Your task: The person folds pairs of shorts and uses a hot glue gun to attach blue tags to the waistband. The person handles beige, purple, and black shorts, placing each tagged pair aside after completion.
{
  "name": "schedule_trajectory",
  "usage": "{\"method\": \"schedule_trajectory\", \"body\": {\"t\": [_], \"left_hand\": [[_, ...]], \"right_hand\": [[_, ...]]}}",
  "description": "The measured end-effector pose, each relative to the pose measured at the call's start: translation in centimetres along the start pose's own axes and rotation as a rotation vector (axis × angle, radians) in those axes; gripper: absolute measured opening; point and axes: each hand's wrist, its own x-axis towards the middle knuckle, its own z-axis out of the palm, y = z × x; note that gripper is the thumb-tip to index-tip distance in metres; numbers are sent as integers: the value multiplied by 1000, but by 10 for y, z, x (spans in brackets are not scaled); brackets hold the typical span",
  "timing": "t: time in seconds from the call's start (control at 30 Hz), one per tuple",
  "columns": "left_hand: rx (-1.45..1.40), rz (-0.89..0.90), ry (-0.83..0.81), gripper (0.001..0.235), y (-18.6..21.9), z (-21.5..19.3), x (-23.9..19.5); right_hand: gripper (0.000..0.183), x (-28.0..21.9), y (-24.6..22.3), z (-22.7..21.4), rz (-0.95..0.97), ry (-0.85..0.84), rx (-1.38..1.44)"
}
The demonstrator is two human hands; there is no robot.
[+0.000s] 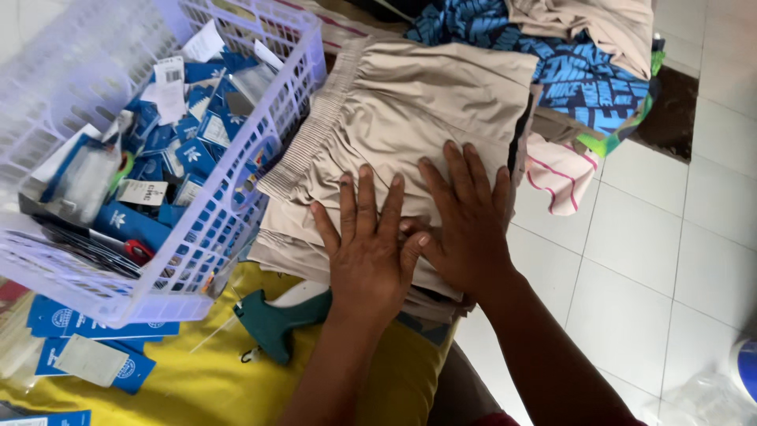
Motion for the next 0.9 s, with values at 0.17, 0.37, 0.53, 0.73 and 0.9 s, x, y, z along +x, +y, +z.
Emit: {"method": "schedule_trajectory", "body": {"t": [0.17,0.37,0.53,0.73,0.9], "left_hand": [[11,-30,-45,58,-2,0,2],[61,-14,-56,61,1,10,5],[82,-18,9,57,3,8,7],[94,-60,-77,77,2,6,8],[119,-17,-41,91,3,2,9]], "right_hand": [[62,11,-4,-11,22,55,-26],[42,39,5,-38,68,243,54],[61,57,10,-10,93,130,142],[66,56,13,10,40,95,-71],[63,54,12,13,86,113,4]]}}
